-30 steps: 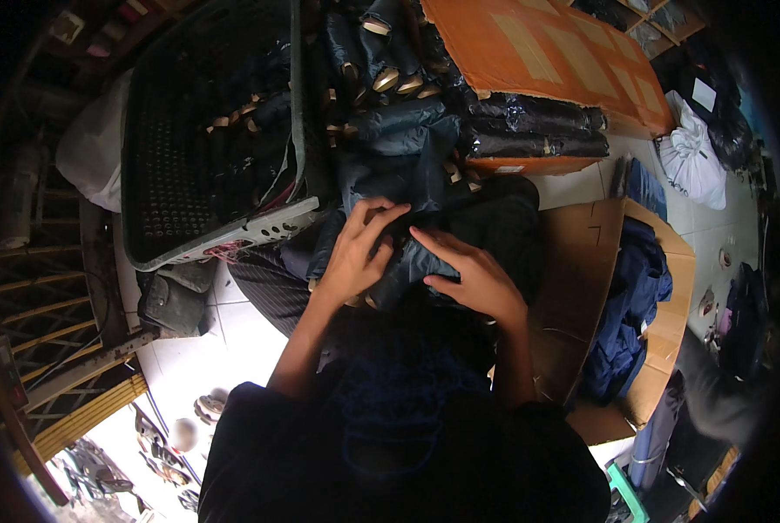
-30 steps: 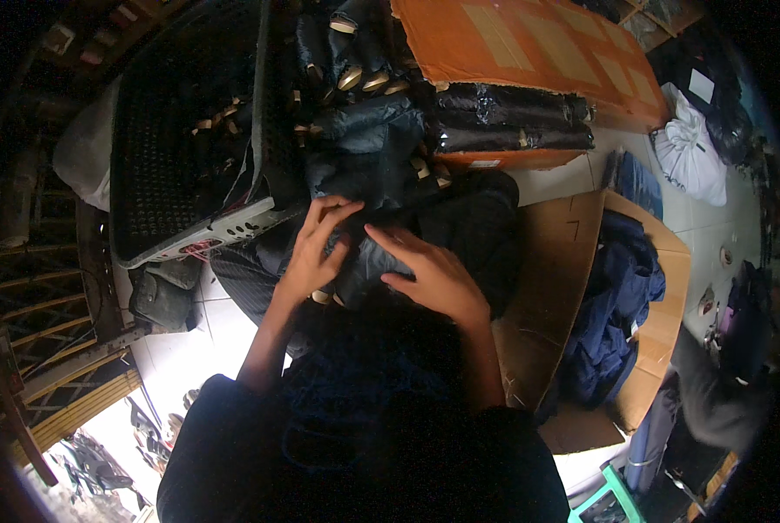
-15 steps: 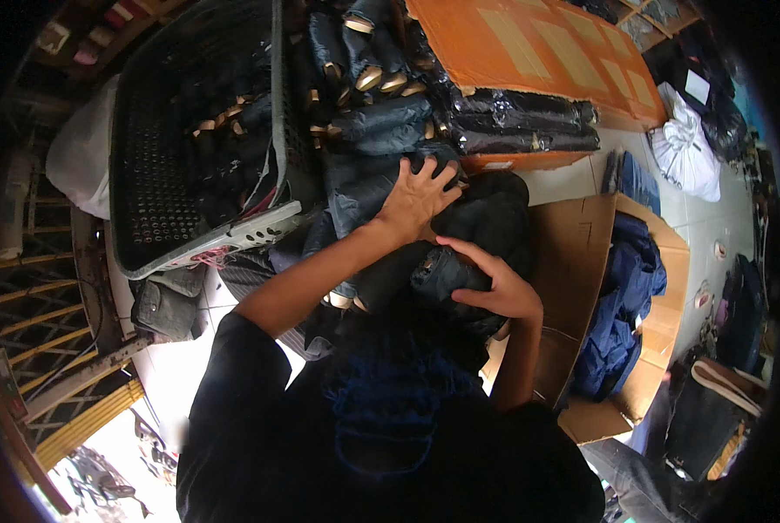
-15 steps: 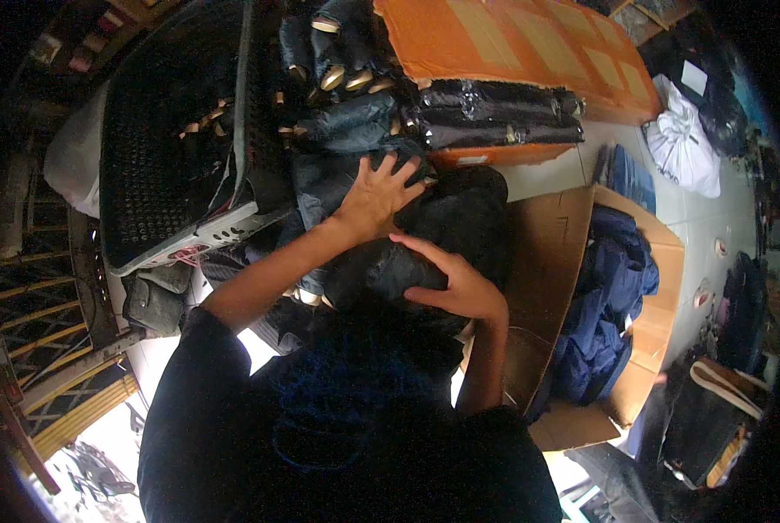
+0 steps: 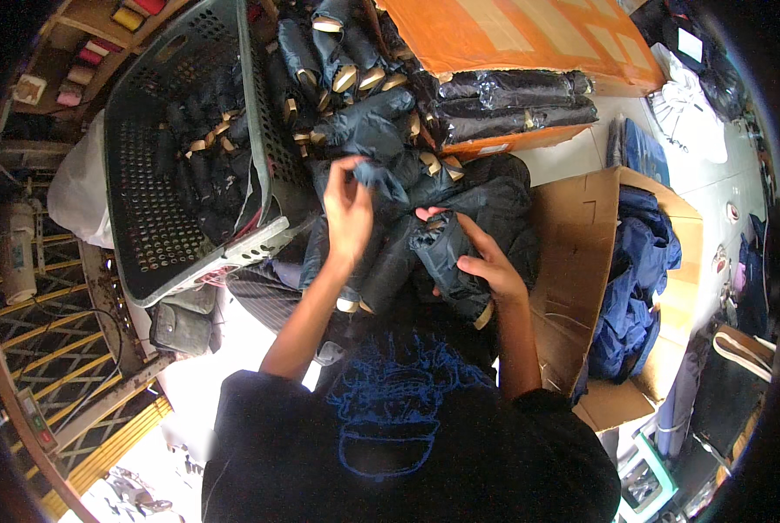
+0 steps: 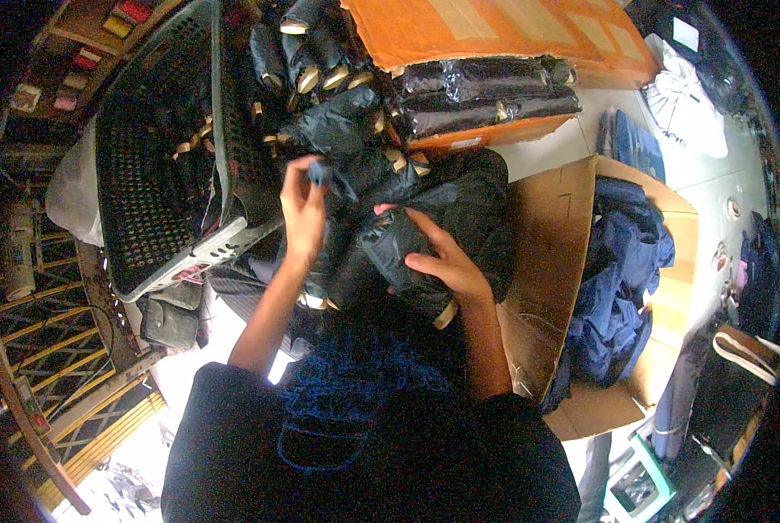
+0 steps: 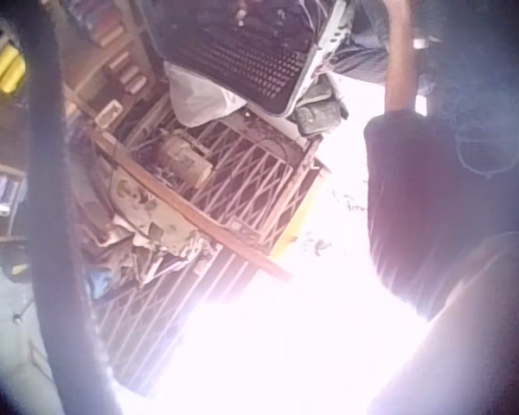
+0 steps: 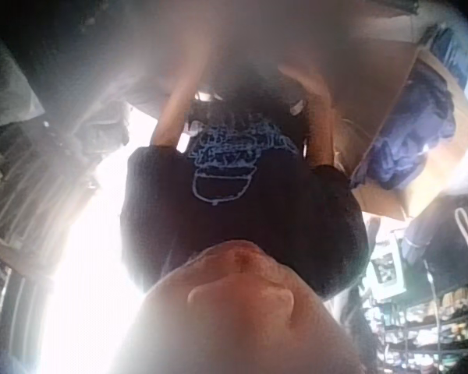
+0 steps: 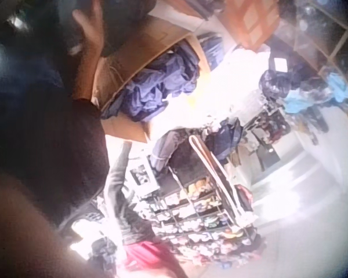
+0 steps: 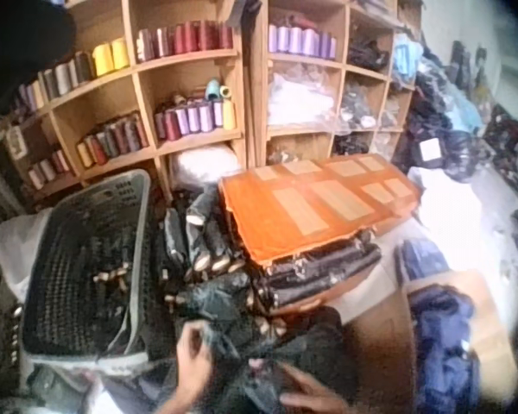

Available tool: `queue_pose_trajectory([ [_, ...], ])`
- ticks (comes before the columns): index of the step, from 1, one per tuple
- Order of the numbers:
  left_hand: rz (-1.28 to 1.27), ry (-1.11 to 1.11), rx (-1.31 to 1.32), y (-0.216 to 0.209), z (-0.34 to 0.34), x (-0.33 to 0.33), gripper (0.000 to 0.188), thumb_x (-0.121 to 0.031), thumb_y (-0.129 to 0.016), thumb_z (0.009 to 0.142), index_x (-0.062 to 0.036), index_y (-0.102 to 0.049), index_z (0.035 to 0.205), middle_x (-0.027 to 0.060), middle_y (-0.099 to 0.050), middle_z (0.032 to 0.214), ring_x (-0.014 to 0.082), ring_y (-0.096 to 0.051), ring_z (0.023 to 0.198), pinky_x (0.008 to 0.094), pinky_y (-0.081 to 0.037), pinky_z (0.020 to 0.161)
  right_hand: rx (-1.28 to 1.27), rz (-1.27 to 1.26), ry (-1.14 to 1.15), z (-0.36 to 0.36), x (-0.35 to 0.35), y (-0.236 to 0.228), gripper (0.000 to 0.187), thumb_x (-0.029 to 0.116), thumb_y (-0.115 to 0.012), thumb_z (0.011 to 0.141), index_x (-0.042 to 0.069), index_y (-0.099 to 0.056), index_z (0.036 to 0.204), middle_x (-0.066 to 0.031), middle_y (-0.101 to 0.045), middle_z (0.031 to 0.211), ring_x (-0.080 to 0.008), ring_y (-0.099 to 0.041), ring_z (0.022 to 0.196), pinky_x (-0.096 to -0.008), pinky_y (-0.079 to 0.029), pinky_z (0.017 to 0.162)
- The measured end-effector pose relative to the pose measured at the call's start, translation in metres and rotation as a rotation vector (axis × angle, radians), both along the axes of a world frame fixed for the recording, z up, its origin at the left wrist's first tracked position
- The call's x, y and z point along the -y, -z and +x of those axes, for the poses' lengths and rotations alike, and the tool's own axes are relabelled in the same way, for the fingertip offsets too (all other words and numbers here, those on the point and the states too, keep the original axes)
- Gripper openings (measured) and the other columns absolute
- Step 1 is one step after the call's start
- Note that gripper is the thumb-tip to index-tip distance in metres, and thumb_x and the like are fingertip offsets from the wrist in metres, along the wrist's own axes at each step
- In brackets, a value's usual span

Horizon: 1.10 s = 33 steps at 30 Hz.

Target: The person sits on the floor and wraps dark-colored clothing items in plastic bags. They fold the items, place them in bags, and tie the bags shut, repeating the process for multiple items.

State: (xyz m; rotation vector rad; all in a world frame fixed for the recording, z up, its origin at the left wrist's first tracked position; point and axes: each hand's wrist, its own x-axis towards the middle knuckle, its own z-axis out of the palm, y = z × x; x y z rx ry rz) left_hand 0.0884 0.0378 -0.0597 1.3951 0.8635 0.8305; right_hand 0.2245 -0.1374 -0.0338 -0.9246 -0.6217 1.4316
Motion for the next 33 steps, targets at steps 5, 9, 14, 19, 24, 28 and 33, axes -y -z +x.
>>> queue_pose_trajectory([
  [5, -0.081, 0.087, -0.019, -0.001, -0.032, 0.045, 0.042, 0.009, -0.047, 0.077, 0.0036, -0.048, 0.118, 0.017, -0.049, 0.126, 0.0251, -0.061, 0.1, 0.0334, -0.05, 0.088, -0.202, -0.107, -0.022, -0.009, -0.003, 0.01, 0.064, 0.014, -0.059, 0.083, -0.002, -0.034, 0.141, -0.0123, -0.053, 0.126, -0.0214, -0.064, 0.092, -0.0375, -0.059, 0.07],
  [9, 0.484, 0.113, -0.348, -0.011, -0.044, 0.042, 0.056, -0.005, -0.066, 0.069, -0.0066, -0.05, 0.123, 0.0169, -0.042, 0.13, 0.031, -0.053, 0.102, 0.0402, -0.046, 0.09, -0.095, -0.079, 0.103, -0.016, -0.015, -0.002, 0.07, 0.027, -0.059, 0.082, -0.008, -0.032, 0.137, -0.0219, -0.045, 0.138, -0.0257, -0.067, 0.064, -0.0338, -0.058, 0.052],
  [14, 1.036, 0.35, -0.617, -0.026, -0.038, 0.027, 0.059, -0.013, -0.075, 0.066, -0.0146, -0.055, 0.121, 0.0101, -0.046, 0.125, 0.0303, -0.049, 0.107, 0.0371, -0.038, 0.093, -0.08, -0.084, 0.128, -0.006, -0.001, 0.011, 0.07, 0.033, -0.057, 0.082, -0.008, -0.034, 0.133, -0.0274, -0.046, 0.135, -0.0273, -0.066, 0.062, -0.0341, -0.057, 0.049],
  [19, 0.912, 0.378, -0.511, -0.006, -0.03, 0.004, 0.038, -0.004, -0.071, 0.07, -0.0107, -0.065, 0.107, 0.0086, -0.059, 0.099, 0.0264, -0.059, 0.088, 0.0386, -0.048, 0.076, -0.199, -0.076, 0.006, 0.003, 0.01, 0.011, 0.062, 0.023, -0.059, 0.081, -0.005, -0.039, 0.132, -0.0217, -0.062, 0.103, -0.0308, -0.068, 0.073, -0.039, -0.059, 0.062],
  [24, 0.687, 0.169, -0.359, -0.014, -0.01, 0.027, 0.03, -0.001, -0.07, 0.073, -0.0067, -0.068, 0.102, 0.0096, -0.058, 0.083, 0.0242, -0.06, 0.064, 0.034, -0.049, 0.06, -0.092, -0.251, -0.159, -0.017, 0.03, 0.041, 0.067, 0.027, -0.064, 0.081, -0.007, -0.039, 0.134, -0.0212, -0.055, 0.12, -0.0267, -0.063, 0.091, -0.0366, -0.055, 0.068],
  [28, 0.628, 0.213, -0.313, -0.007, -0.016, 0.038, 0.033, -0.001, -0.07, 0.072, -0.0061, -0.067, 0.105, 0.0106, -0.058, 0.083, 0.0272, -0.061, 0.068, 0.0359, -0.051, 0.062, -0.105, -0.339, -0.06, -0.019, 0.027, 0.044, 0.067, 0.024, -0.066, 0.083, -0.003, -0.038, 0.136, -0.0163, -0.05, 0.127, -0.0242, -0.059, 0.103, -0.0338, -0.053, 0.078],
  [33, 0.58, 0.193, -0.27, -0.006, -0.025, 0.045, 0.026, -0.001, -0.068, 0.076, -0.0024, -0.067, 0.103, 0.0113, -0.06, 0.083, 0.0245, -0.063, 0.068, 0.035, -0.052, 0.063, -0.187, -0.353, 0.034, -0.013, 0.017, 0.017, 0.049, 0.017, -0.055, 0.09, 0.005, -0.032, 0.131, -0.0273, -0.061, 0.091, -0.033, -0.067, 0.062, -0.0416, -0.058, 0.051],
])
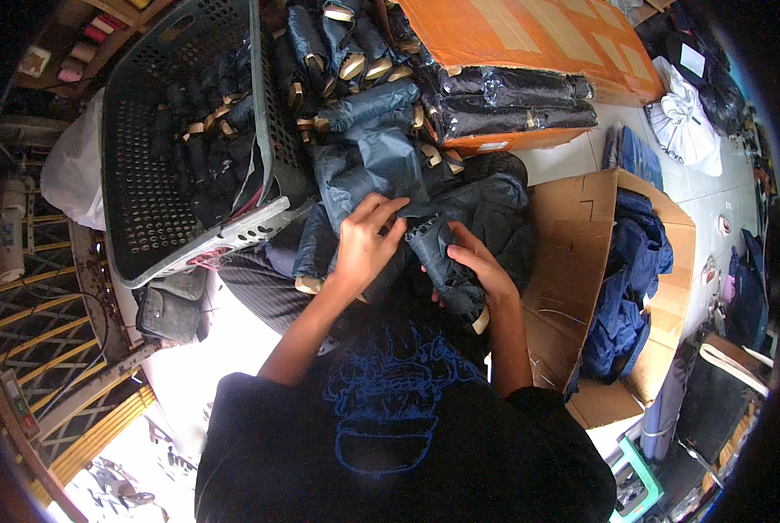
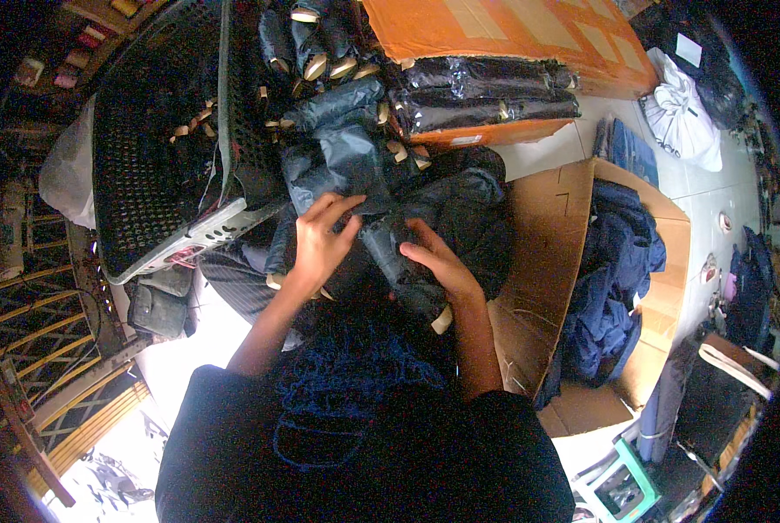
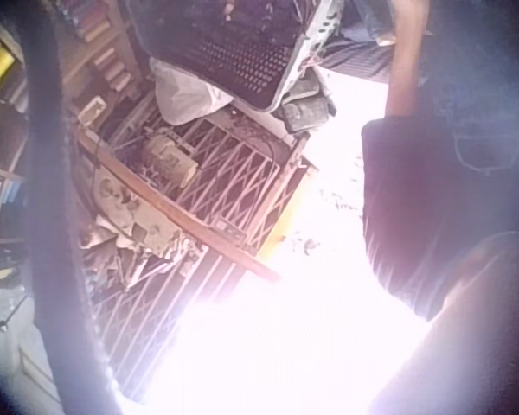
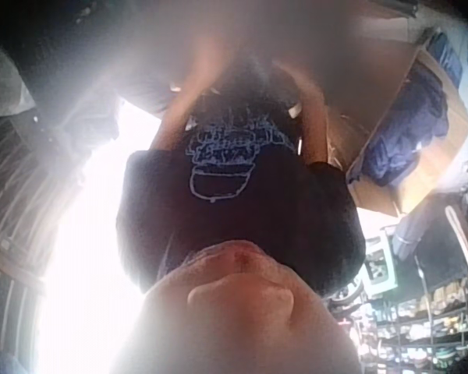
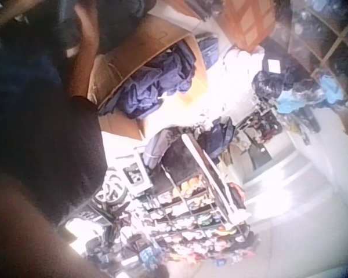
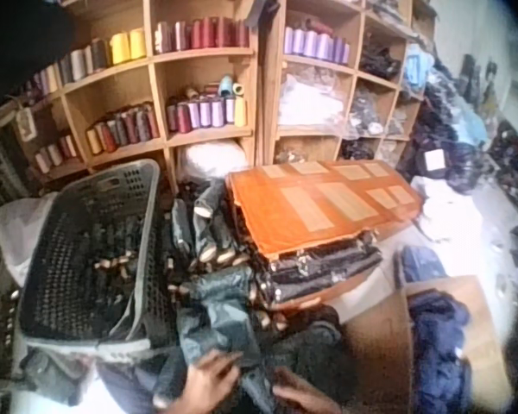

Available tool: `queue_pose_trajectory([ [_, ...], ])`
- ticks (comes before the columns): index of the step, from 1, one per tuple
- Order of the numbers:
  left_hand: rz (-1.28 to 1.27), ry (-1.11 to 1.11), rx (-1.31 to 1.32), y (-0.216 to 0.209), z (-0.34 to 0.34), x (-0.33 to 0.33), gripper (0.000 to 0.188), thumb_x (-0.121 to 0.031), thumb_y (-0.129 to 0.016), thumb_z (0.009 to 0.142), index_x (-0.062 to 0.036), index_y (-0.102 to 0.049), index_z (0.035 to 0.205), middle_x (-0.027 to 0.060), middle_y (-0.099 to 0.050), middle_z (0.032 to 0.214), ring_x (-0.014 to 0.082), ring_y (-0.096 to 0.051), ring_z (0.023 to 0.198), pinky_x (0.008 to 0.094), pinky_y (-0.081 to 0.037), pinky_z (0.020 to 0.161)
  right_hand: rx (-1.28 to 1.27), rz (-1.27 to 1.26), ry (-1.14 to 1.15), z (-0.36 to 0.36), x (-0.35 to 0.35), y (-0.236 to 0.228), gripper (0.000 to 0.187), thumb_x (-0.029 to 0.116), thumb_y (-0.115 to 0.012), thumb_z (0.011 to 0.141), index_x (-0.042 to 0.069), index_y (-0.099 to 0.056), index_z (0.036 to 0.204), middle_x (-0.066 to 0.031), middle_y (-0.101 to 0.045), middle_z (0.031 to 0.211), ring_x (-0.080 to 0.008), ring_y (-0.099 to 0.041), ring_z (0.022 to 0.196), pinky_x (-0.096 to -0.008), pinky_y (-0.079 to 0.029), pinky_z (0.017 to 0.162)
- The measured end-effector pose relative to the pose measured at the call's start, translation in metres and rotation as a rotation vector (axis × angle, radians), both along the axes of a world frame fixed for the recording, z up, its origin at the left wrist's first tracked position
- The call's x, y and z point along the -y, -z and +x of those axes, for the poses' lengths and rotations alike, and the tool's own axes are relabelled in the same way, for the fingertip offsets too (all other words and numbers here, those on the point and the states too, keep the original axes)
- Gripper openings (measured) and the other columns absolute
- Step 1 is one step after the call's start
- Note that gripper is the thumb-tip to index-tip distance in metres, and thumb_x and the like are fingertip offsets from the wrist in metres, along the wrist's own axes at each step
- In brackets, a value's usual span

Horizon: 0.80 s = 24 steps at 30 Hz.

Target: The person sits on the floor and wraps dark-colored clothing items in plastic bags. They fold the items, place them in bags, and tie the bags shut, repeating the process for multiple items.

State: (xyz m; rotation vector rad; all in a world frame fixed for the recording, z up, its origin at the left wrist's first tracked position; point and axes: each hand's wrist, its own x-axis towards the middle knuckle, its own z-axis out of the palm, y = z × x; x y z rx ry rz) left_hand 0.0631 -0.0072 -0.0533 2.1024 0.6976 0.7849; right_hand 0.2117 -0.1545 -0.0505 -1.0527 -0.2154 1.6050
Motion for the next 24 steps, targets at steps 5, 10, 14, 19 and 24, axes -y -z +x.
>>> queue_pose_trajectory([
  [5, -0.03, -0.107, 0.006, -0.003, 0.002, 0.009, 0.021, -0.004, -0.068, 0.08, -0.0015, -0.068, 0.101, 0.0121, -0.061, 0.08, 0.0244, -0.064, 0.067, 0.033, -0.051, 0.062, 0.265, -0.022, -0.146, 0.002, 0.005, 0.015, 0.049, 0.022, -0.063, 0.088, 0.004, -0.04, 0.127, -0.0153, -0.058, 0.103, -0.0233, -0.064, 0.076, -0.0349, -0.056, 0.061],
  [10, -0.013, -0.041, 0.025, 0.003, -0.003, 0.011, 0.023, 0.0, -0.066, 0.079, -0.0011, -0.067, 0.101, 0.0129, -0.061, 0.084, 0.0284, -0.064, 0.073, 0.0351, -0.051, 0.066, 0.192, -0.159, -0.122, 0.001, -0.003, -0.006, 0.048, 0.022, -0.063, 0.089, 0.003, -0.041, 0.127, -0.0119, -0.057, 0.1, -0.0208, -0.065, 0.072, -0.0351, -0.059, 0.056],
  [14, -0.007, 0.039, 0.006, 0.005, -0.013, 0.011, 0.028, 0.003, -0.064, 0.077, -0.0008, -0.065, 0.105, 0.0129, -0.061, 0.089, 0.0297, -0.064, 0.08, 0.0358, -0.051, 0.07, 0.271, -0.12, -0.024, 0.003, -0.003, 0.004, 0.055, 0.027, -0.066, 0.087, 0.001, -0.043, 0.129, -0.0131, -0.06, 0.107, -0.02, -0.062, 0.086, -0.0325, -0.055, 0.064],
  [19, 0.017, 0.013, -0.021, 0.011, -0.02, 0.019, 0.028, 0.002, -0.066, 0.076, 0.0, -0.064, 0.104, 0.014, -0.062, 0.089, 0.0295, -0.065, 0.08, 0.0351, -0.052, 0.07, 0.102, -0.13, -0.028, 0.009, -0.003, 0.001, 0.05, 0.027, -0.065, 0.089, -0.001, -0.047, 0.126, -0.0096, -0.06, 0.105, -0.0164, -0.06, 0.09, -0.0285, -0.052, 0.073],
  [24, -0.067, -0.176, -0.031, 0.01, -0.019, 0.036, 0.019, -0.004, -0.07, 0.076, 0.0, -0.065, 0.094, 0.0143, -0.066, 0.088, 0.0288, -0.066, 0.079, 0.0344, -0.053, 0.071, 0.49, 0.019, 0.045, -0.004, -0.009, 0.012, 0.04, 0.022, -0.068, 0.087, 0.0, -0.052, 0.116, -0.0066, -0.061, 0.101, -0.0135, -0.058, 0.091, -0.0273, -0.049, 0.077],
])
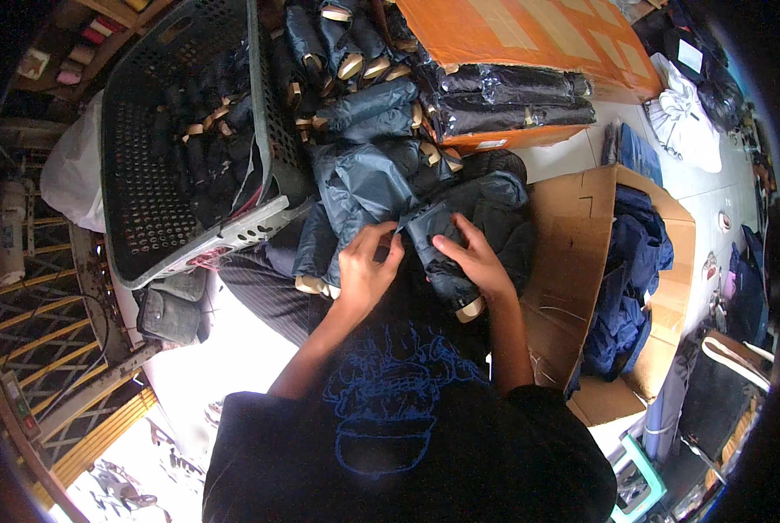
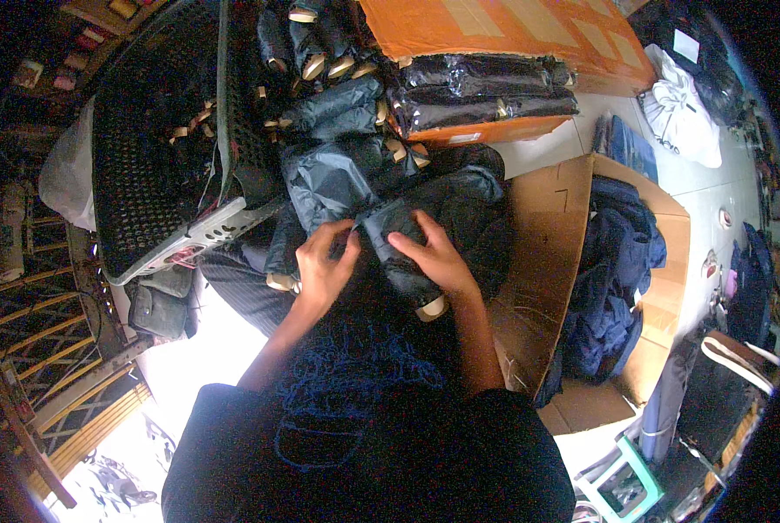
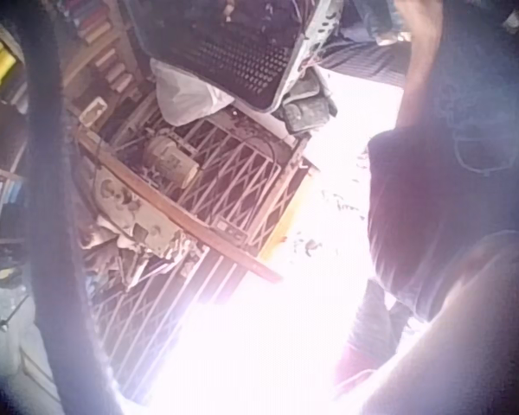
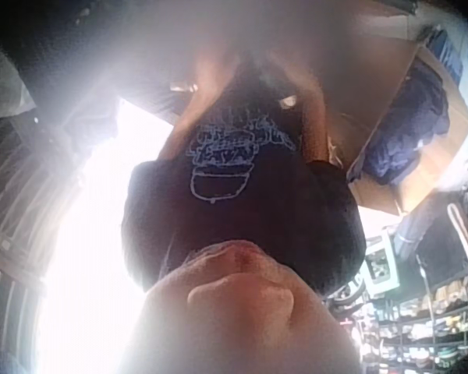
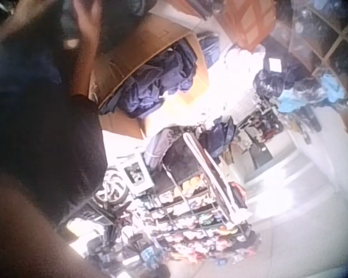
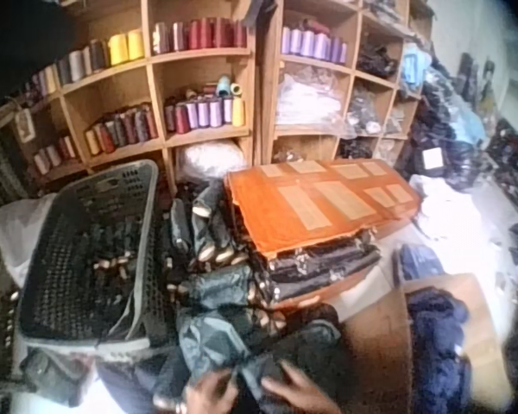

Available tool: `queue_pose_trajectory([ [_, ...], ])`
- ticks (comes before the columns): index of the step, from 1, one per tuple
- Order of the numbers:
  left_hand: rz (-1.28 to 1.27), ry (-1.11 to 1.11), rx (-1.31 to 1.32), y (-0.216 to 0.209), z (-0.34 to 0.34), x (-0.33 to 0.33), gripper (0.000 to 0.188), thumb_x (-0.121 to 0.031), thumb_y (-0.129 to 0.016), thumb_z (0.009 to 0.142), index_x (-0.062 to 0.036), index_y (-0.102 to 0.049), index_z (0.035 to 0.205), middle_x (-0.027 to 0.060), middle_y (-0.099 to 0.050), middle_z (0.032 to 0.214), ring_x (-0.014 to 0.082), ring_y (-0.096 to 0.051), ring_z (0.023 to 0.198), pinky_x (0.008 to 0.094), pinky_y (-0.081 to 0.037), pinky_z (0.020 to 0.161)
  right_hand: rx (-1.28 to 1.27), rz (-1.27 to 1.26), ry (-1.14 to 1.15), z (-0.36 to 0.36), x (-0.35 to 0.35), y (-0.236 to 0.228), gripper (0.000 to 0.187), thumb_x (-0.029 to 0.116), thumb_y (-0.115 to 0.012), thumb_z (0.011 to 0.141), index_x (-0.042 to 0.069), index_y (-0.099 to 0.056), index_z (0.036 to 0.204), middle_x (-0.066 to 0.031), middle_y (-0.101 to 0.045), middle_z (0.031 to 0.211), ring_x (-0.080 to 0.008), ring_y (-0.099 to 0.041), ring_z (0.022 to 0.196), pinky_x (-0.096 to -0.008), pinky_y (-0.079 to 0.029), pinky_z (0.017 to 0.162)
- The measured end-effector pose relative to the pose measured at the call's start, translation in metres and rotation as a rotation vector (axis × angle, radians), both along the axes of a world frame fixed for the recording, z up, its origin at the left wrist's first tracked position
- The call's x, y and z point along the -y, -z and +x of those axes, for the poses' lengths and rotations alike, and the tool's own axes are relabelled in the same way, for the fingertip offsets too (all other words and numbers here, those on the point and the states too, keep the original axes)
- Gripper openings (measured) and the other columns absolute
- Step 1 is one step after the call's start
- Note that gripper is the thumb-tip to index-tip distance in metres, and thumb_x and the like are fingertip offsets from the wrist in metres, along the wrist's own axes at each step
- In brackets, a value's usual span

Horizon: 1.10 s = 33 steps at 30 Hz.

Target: The person sits on the floor and wraps dark-colored clothing items in plastic bags. They fold the items, place them in bags, and tie the bags shut, repeating the process for multiple items.

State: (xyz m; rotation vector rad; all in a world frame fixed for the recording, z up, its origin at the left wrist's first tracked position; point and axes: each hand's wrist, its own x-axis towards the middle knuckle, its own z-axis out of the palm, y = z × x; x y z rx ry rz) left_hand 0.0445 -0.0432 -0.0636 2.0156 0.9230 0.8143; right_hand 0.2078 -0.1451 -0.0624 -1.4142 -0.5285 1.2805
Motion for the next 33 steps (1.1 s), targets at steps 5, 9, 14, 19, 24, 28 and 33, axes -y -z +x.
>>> queue_pose_trajectory([
  [5, 0.011, -0.039, 0.029, -0.004, 0.006, -0.001, 0.016, -0.004, -0.071, 0.076, -0.0016, -0.065, 0.09, 0.0121, -0.067, 0.085, 0.0283, -0.065, 0.077, 0.0344, -0.052, 0.07, 0.345, 0.072, -0.059, -0.002, -0.003, 0.003, 0.039, 0.019, -0.073, 0.082, 0.001, -0.05, 0.109, -0.0095, -0.061, 0.097, -0.0154, -0.058, 0.09, -0.0305, -0.048, 0.076],
  [9, 0.354, 0.063, 0.071, -0.005, 0.009, 0.003, 0.013, -0.001, -0.071, 0.074, -0.003, -0.064, 0.085, 0.009, -0.065, 0.084, 0.0244, -0.063, 0.072, 0.034, -0.048, 0.066, 0.561, 0.083, 0.002, -0.006, -0.005, 0.002, 0.045, 0.021, -0.076, 0.079, 0.002, -0.047, 0.108, -0.0145, -0.06, 0.091, -0.0199, -0.061, 0.085, -0.0345, -0.049, 0.074],
  [14, 0.119, 0.063, 0.065, -0.009, 0.011, -0.005, 0.025, -0.008, -0.074, 0.075, -0.0042, -0.063, 0.097, 0.0096, -0.067, 0.08, 0.0231, -0.065, 0.07, 0.0316, -0.05, 0.066, 0.709, 0.076, -0.019, -0.008, -0.007, -0.026, 0.047, 0.023, -0.076, 0.077, 0.002, -0.047, 0.108, -0.0217, -0.06, 0.089, -0.0348, -0.064, 0.083, -0.0404, -0.049, 0.074],
  [19, 0.044, 0.079, 0.064, -0.017, 0.017, -0.013, 0.017, -0.009, -0.071, 0.081, -0.0003, -0.065, 0.094, 0.0124, -0.065, 0.073, 0.0202, -0.063, 0.06, 0.0295, -0.05, 0.056, 0.917, 0.006, -0.116, -0.011, -0.008, -0.042, 0.048, 0.025, -0.075, 0.076, 0.002, -0.047, 0.108, -0.0237, -0.062, 0.096, -0.0435, -0.061, 0.089, -0.0463, -0.049, 0.072],
  [24, 0.413, 0.093, 0.128, -0.014, 0.023, -0.008, 0.017, -0.001, -0.071, 0.074, -0.0022, -0.067, 0.09, 0.0085, -0.059, 0.081, 0.026, -0.059, 0.076, 0.0367, -0.046, 0.067, 1.039, 0.006, -0.15, -0.012, -0.008, -0.042, 0.042, 0.021, -0.072, 0.077, 0.003, -0.047, 0.107, -0.021, -0.061, 0.099, -0.0439, -0.061, 0.086, -0.049, -0.05, 0.07],
  [28, 0.373, 0.103, 0.234, -0.011, 0.033, -0.004, 0.021, 0.0, -0.071, 0.071, -0.0033, -0.065, 0.091, 0.0085, -0.058, 0.083, 0.0264, -0.057, 0.079, 0.0375, -0.044, 0.069, 1.113, -0.001, -0.161, -0.01, -0.008, -0.046, 0.038, 0.016, -0.07, 0.077, 0.004, -0.048, 0.105, -0.0191, -0.059, 0.099, -0.0428, -0.061, 0.083, -0.048, -0.051, 0.068],
  [33, 0.349, 0.133, 0.23, -0.01, 0.041, 0.007, 0.021, 0.001, -0.071, 0.07, -0.0018, -0.064, 0.089, 0.0086, -0.058, 0.081, 0.0254, -0.057, 0.079, 0.0368, -0.042, 0.073, 1.18, -0.012, -0.169, -0.005, -0.008, -0.052, 0.036, 0.014, -0.069, 0.076, 0.004, -0.048, 0.103, -0.0177, -0.059, 0.098, -0.0417, -0.061, 0.081, -0.0471, -0.051, 0.065],
])
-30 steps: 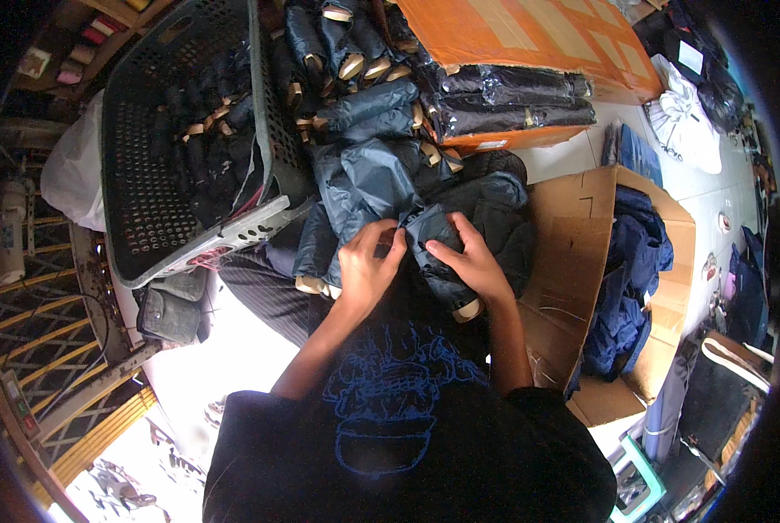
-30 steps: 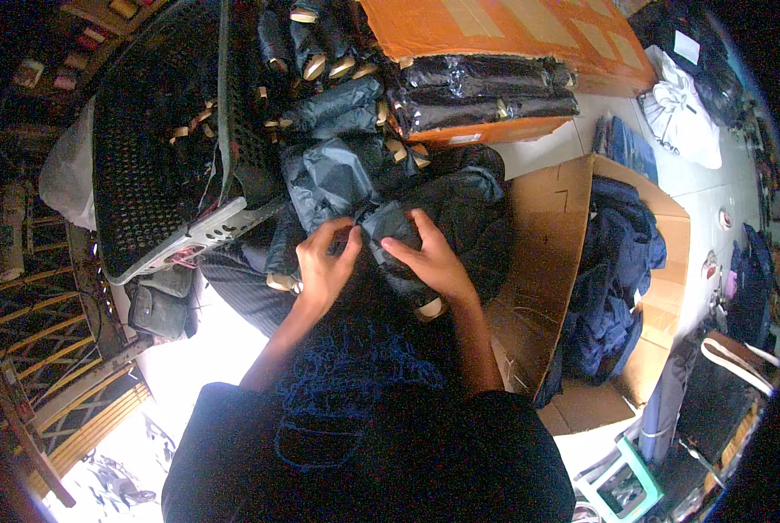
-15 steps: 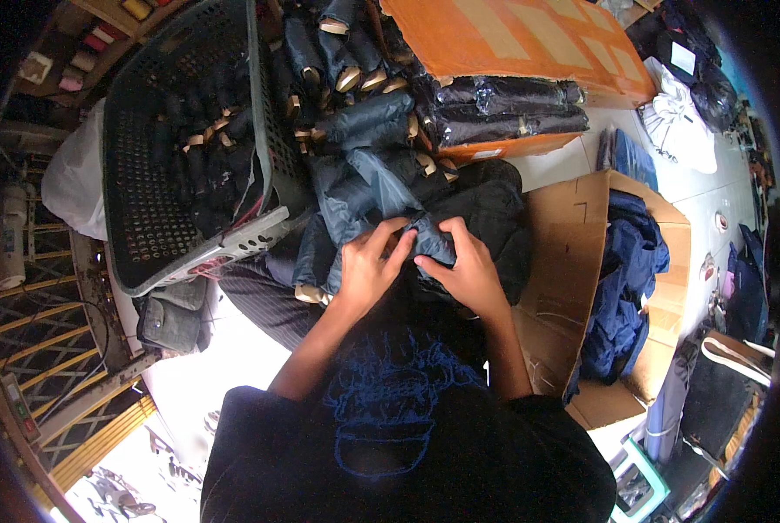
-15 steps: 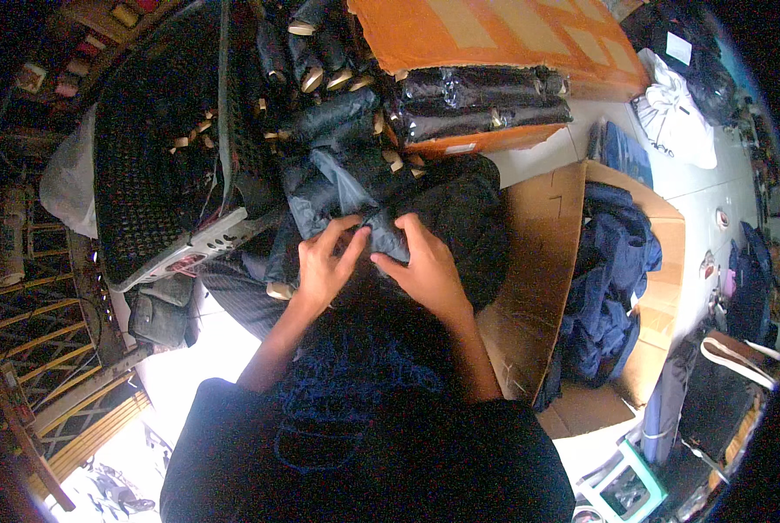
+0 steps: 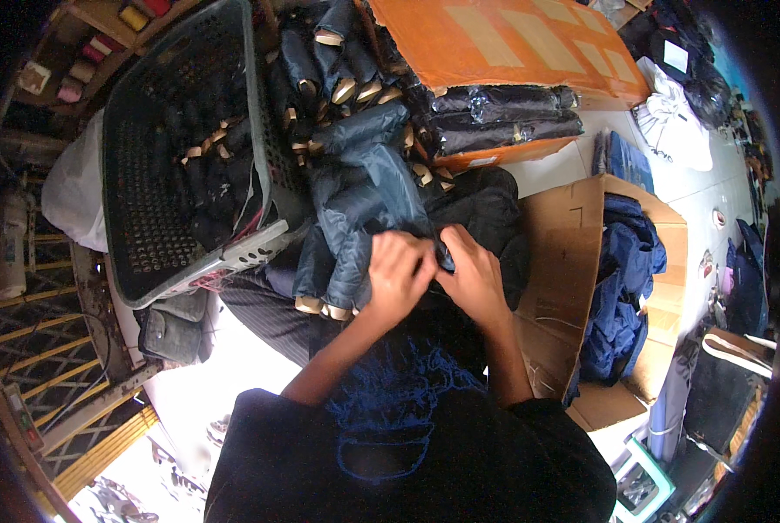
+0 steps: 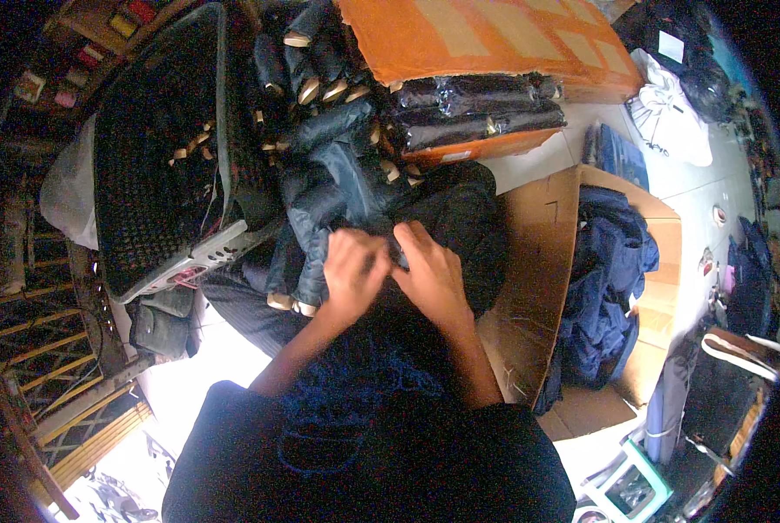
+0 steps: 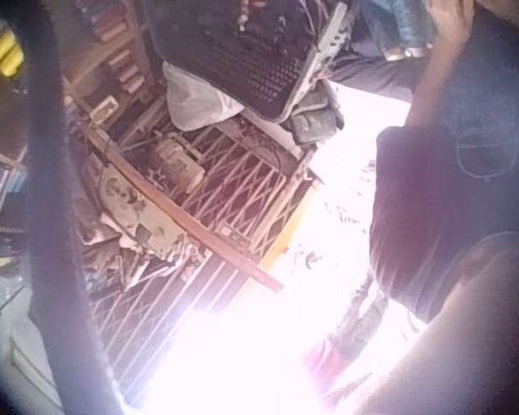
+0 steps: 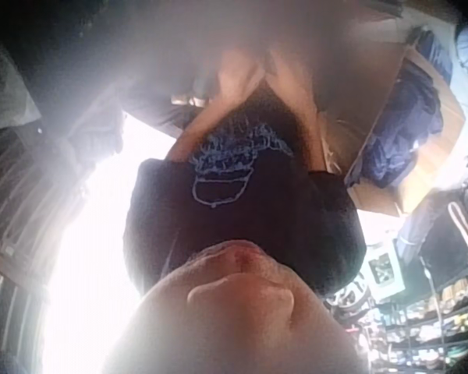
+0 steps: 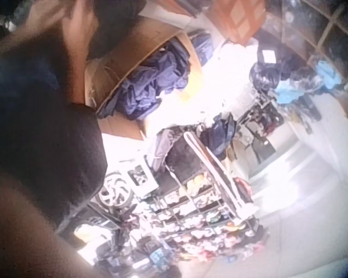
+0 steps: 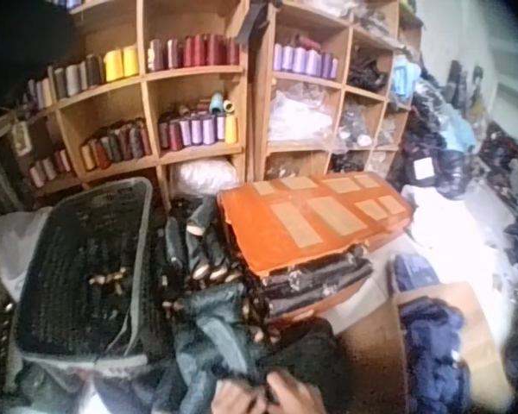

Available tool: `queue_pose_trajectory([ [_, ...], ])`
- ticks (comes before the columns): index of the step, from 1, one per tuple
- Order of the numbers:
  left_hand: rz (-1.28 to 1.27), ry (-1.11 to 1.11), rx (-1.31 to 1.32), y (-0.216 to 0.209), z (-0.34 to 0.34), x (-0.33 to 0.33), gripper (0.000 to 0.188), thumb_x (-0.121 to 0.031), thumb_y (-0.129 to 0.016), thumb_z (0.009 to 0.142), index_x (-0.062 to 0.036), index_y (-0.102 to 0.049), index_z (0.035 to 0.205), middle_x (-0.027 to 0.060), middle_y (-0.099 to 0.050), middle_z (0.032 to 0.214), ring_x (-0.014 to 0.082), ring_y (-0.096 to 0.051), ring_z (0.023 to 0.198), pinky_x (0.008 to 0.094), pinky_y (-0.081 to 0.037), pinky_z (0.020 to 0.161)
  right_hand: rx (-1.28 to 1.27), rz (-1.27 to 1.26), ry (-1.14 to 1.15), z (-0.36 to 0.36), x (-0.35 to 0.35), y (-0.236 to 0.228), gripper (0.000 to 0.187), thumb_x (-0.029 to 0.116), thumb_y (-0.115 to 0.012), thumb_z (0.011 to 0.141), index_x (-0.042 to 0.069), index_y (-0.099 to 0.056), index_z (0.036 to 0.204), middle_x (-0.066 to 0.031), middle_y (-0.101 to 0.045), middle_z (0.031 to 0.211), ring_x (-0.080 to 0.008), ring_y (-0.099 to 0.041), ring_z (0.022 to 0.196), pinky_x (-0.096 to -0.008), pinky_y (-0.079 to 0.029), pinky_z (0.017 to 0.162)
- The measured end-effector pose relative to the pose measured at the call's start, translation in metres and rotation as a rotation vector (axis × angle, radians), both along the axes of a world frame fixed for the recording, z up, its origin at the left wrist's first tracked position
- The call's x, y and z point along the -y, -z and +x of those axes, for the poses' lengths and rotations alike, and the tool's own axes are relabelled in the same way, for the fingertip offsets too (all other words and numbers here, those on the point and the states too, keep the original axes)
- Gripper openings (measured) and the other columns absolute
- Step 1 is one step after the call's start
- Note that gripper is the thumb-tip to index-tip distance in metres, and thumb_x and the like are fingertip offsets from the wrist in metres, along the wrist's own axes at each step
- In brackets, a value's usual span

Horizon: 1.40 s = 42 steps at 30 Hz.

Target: The person sits on the floor and wraps dark-colored clothing items in plastic bags. They fold the items, place them in bags, and tie the bags shut, repeating the process for multiple items.

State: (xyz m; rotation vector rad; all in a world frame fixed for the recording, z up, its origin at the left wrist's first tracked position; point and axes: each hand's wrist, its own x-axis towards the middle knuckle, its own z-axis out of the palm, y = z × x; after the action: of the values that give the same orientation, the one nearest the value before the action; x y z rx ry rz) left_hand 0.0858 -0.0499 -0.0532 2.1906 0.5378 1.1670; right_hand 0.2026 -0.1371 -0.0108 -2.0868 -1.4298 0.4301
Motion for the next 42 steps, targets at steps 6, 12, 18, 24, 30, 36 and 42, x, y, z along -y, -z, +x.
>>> queue_pose_trajectory([
  [6, -0.053, 0.059, 0.012, -0.003, -0.005, -0.013, 0.018, 0.001, -0.071, 0.069, -0.0034, -0.065, 0.086, 0.0071, -0.06, 0.082, 0.025, -0.056, 0.077, 0.0361, -0.043, 0.072, -0.035, 0.028, 0.0, -0.003, 0.0, 0.005, 0.034, 0.012, -0.069, 0.075, 0.006, -0.05, 0.103, -0.0159, -0.059, 0.098, -0.0404, -0.061, 0.083, -0.0467, -0.051, 0.064],
  [12, -0.17, -0.034, 0.056, -0.014, 0.002, -0.001, 0.015, 0.001, -0.07, 0.069, -0.0043, -0.064, 0.082, 0.0071, -0.062, 0.083, 0.0246, -0.056, 0.077, 0.0354, -0.042, 0.072, -0.025, 0.053, -0.04, -0.002, -0.009, -0.007, 0.032, 0.01, -0.068, 0.075, 0.005, -0.051, 0.102, -0.0176, -0.06, 0.098, -0.0403, -0.061, 0.083, -0.0465, -0.051, 0.065],
  [18, -0.127, -0.006, 0.134, -0.015, -0.007, -0.002, 0.019, 0.003, -0.07, 0.069, -0.0051, -0.063, 0.084, 0.009, -0.062, 0.089, 0.0245, -0.056, 0.081, 0.0342, -0.043, 0.075, -0.082, 0.208, 0.034, -0.003, -0.013, 0.007, 0.034, 0.01, -0.069, 0.074, 0.003, -0.052, 0.102, -0.0185, -0.061, 0.1, -0.039, -0.062, 0.085, -0.0428, -0.052, 0.068],
  [24, -1.315, 0.214, 0.585, -0.018, -0.016, -0.025, 0.046, -0.008, -0.069, 0.085, 0.0002, -0.046, 0.124, 0.0092, -0.059, 0.116, 0.0166, -0.055, 0.109, 0.0311, -0.045, 0.092, -0.097, 0.28, -0.065, -0.014, -0.023, -0.019, 0.043, 0.017, -0.078, 0.071, 0.004, -0.052, 0.103, -0.0151, -0.059, 0.102, -0.037, -0.064, 0.084, -0.0409, -0.053, 0.067],
  [30, -1.395, 0.274, 0.607, -0.032, -0.027, -0.022, 0.034, -0.011, -0.076, 0.079, -0.0007, -0.06, 0.107, 0.0063, -0.066, 0.099, 0.0161, -0.064, 0.089, 0.0302, -0.05, 0.083, -0.28, 0.265, -0.094, -0.022, -0.027, -0.028, 0.048, 0.014, -0.08, 0.068, 0.002, -0.048, 0.102, -0.017, -0.055, 0.1, -0.0414, -0.059, 0.084, -0.0435, -0.05, 0.07],
  [36, -1.42, 0.239, 0.506, -0.043, -0.031, -0.023, 0.036, -0.009, -0.078, 0.075, -0.0005, -0.061, 0.106, 0.0055, -0.067, 0.095, 0.0156, -0.064, 0.086, 0.0298, -0.05, 0.08, -0.419, 0.208, -0.142, -0.021, -0.03, -0.041, 0.048, 0.012, -0.08, 0.066, 0.001, -0.049, 0.101, -0.0172, -0.056, 0.1, -0.0363, -0.06, 0.086, -0.0402, -0.049, 0.075],
  [42, -1.381, 0.071, 0.477, -0.061, -0.023, -0.023, 0.031, -0.008, -0.076, 0.076, -0.0004, -0.063, 0.102, 0.0051, -0.066, 0.093, 0.0155, -0.063, 0.085, 0.0297, -0.05, 0.08, -0.73, 0.252, -0.067, -0.019, -0.027, -0.018, 0.06, 0.021, -0.083, 0.068, 0.001, -0.048, 0.113, -0.0145, -0.058, 0.106, -0.0245, -0.059, 0.101, -0.0351, -0.047, 0.086],
])
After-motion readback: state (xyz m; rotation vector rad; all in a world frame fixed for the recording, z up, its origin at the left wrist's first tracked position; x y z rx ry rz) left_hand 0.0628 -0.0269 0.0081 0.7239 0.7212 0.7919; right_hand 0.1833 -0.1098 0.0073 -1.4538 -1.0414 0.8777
